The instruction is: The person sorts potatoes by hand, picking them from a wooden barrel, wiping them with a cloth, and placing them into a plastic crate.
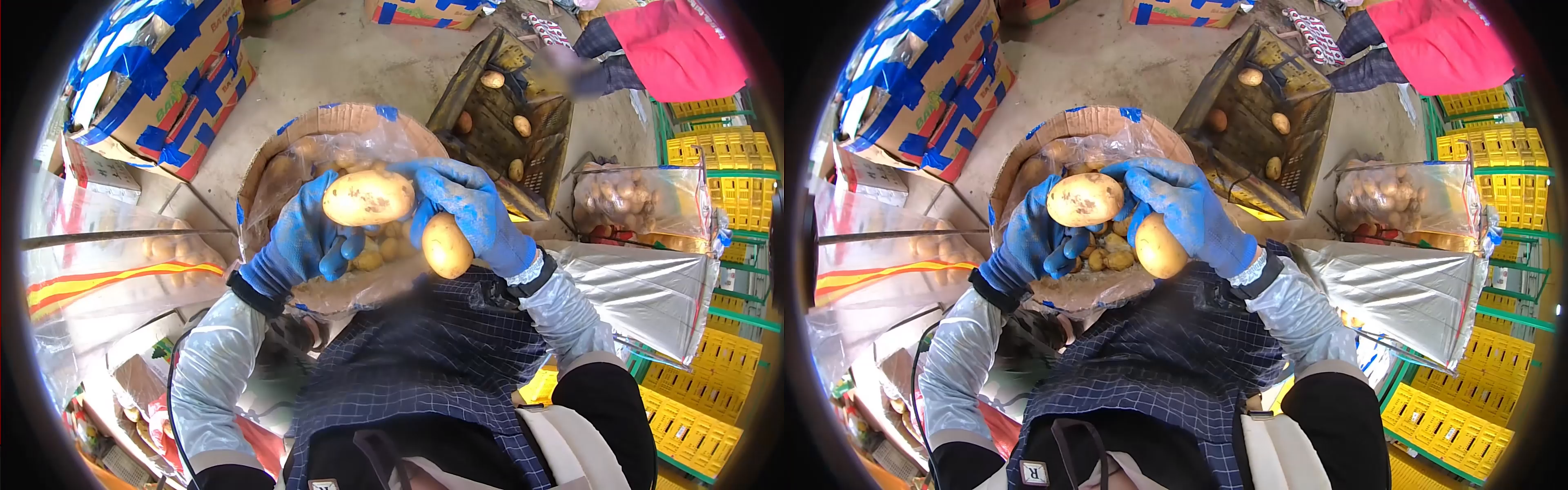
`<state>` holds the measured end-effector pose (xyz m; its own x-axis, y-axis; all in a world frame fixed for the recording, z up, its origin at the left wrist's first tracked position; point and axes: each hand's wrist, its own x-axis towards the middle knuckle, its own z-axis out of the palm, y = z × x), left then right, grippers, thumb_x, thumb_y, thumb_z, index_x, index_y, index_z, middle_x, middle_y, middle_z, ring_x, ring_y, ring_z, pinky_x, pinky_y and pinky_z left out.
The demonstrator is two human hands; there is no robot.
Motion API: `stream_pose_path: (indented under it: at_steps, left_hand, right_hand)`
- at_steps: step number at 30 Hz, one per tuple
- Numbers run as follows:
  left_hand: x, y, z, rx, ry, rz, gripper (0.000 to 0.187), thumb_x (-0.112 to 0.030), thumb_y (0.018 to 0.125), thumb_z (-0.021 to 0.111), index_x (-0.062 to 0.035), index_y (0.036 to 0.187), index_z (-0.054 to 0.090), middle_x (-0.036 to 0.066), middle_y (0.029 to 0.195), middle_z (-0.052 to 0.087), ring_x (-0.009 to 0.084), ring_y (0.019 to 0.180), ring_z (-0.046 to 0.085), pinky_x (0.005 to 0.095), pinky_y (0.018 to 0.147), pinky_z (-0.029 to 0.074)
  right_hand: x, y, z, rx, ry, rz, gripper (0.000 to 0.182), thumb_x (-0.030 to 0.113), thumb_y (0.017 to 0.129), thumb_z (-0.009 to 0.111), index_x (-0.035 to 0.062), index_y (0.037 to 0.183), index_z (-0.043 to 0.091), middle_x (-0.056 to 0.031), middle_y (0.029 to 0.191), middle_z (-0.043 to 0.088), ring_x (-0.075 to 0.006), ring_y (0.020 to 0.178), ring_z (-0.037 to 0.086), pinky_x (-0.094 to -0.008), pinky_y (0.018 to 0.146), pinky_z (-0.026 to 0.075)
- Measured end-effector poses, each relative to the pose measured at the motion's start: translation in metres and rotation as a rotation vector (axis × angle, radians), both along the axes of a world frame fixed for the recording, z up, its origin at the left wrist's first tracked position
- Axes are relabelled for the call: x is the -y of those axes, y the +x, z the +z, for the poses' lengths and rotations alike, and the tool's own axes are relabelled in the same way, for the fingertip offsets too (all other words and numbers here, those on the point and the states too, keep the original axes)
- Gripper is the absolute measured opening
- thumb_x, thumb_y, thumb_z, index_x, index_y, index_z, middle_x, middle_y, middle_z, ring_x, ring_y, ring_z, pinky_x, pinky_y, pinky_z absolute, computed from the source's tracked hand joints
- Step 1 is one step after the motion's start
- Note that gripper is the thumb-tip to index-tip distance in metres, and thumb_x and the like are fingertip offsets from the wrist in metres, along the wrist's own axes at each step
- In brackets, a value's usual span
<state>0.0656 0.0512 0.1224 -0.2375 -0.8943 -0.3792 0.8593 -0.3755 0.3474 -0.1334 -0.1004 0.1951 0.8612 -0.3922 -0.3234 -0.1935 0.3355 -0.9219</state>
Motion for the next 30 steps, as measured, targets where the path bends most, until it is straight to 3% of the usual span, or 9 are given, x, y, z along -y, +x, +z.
stream_pose_path:
  at_steps: [4,7,10,13,14,19,22,25,30]
  left_hand:
    - [0.001,-0.003,-0.001,0.073,0.072,0.018,0.074,-0.064,0.104,0.032,0.0007,0.104,0.067,0.014,0.064,0.065,0.0201,0.035,0.050,0.0295,0.032,0.040]
    - [-0.001,0.004,-0.009,0.461,0.045,-0.112,0.077,-0.068,0.103,0.030,-0.0014,0.092,0.069,0.011,0.061,0.064,0.0174,0.036,0.050,0.0276,0.035,0.041]
    - [-0.006,0.002,-0.003,0.730,0.113,-0.087,0.077,-0.067,0.104,0.030,-0.0031,0.085,0.069,0.007,0.059,0.062,0.0139,0.037,0.050,0.0254,0.037,0.042]
    - [-0.008,0.002,-0.001,0.704,-0.016,0.000,0.067,-0.060,0.105,0.037,-0.0026,0.091,0.068,0.006,0.064,0.065,0.0121,0.042,0.054,0.0239,0.043,0.045]
    - [-0.007,0.004,-0.004,0.716,-0.033,0.019,0.062,-0.057,0.106,0.040,-0.0023,0.097,0.068,0.006,0.069,0.066,0.0119,0.046,0.056,0.0236,0.047,0.047]
    - [0.004,0.020,-0.017,0.793,0.027,0.125,0.041,-0.035,0.107,0.050,-0.0056,0.134,0.060,0.006,0.096,0.068,0.0098,0.080,0.066,0.0219,0.073,0.054]
    - [0.000,0.042,-0.066,1.043,0.076,0.026,0.037,-0.031,0.104,0.054,-0.0074,0.132,0.062,0.010,0.097,0.071,0.0160,0.086,0.069,0.0288,0.078,0.056]
    - [-0.014,0.060,-0.124,1.775,-0.051,-0.349,0.035,-0.029,0.098,0.058,-0.0069,0.123,0.067,0.017,0.103,0.074,0.0261,0.093,0.072,0.0389,0.085,0.057]
    - [-0.034,0.046,-0.207,1.932,0.085,-1.153,0.037,-0.032,0.086,0.064,-0.0076,0.111,0.075,0.019,0.109,0.074,0.0354,0.104,0.071,0.0479,0.088,0.056]
  right_hand:
    - [-0.002,0.003,-0.002,0.033,-0.119,-0.007,0.042,0.029,0.101,0.063,-0.0015,0.130,0.063,-0.0081,0.115,0.068,-0.0153,0.104,0.064,-0.0296,0.091,0.052]
    - [-0.005,0.009,-0.015,0.024,-0.436,0.059,0.050,0.032,0.097,0.069,-0.0010,0.133,0.060,-0.0085,0.115,0.067,-0.0161,0.106,0.064,-0.0307,0.095,0.050]
    - [-0.002,0.009,-0.017,-0.054,-0.235,0.088,0.053,0.033,0.095,0.072,-0.0006,0.134,0.059,-0.0090,0.116,0.067,-0.0154,0.102,0.064,-0.0304,0.089,0.052]
    - [0.011,0.009,-0.016,-0.103,0.152,0.124,0.050,0.031,0.096,0.070,0.0001,0.133,0.060,-0.0099,0.115,0.068,-0.0139,0.090,0.066,-0.0284,0.075,0.056]
    - [0.008,0.012,-0.017,-0.084,0.124,0.040,0.053,0.029,0.098,0.065,-0.0010,0.140,0.052,-0.0151,0.104,0.071,-0.0187,0.064,0.068,-0.0310,0.054,0.056]
    - [0.071,-0.005,-0.060,-0.140,0.303,-0.178,0.053,0.035,0.098,0.062,-0.0064,0.131,0.056,-0.0213,0.107,0.071,-0.0206,0.059,0.066,-0.0315,0.051,0.054]
    - [0.125,-0.031,-0.103,-0.191,0.286,-0.293,0.046,0.036,0.099,0.061,-0.0026,0.125,0.061,-0.0155,0.096,0.071,-0.0197,0.069,0.067,-0.0302,0.061,0.056]
    - [0.193,-0.072,-0.171,-0.174,0.351,-0.421,0.050,0.040,0.100,0.059,0.0009,0.131,0.057,-0.0162,0.099,0.070,-0.0244,0.075,0.069,-0.0345,0.058,0.056]
    - [0.235,-0.129,-0.243,-0.226,0.384,-0.692,0.054,0.044,0.099,0.054,-0.0005,0.131,0.053,-0.0180,0.100,0.069,-0.0295,0.079,0.070,-0.0377,0.061,0.057]
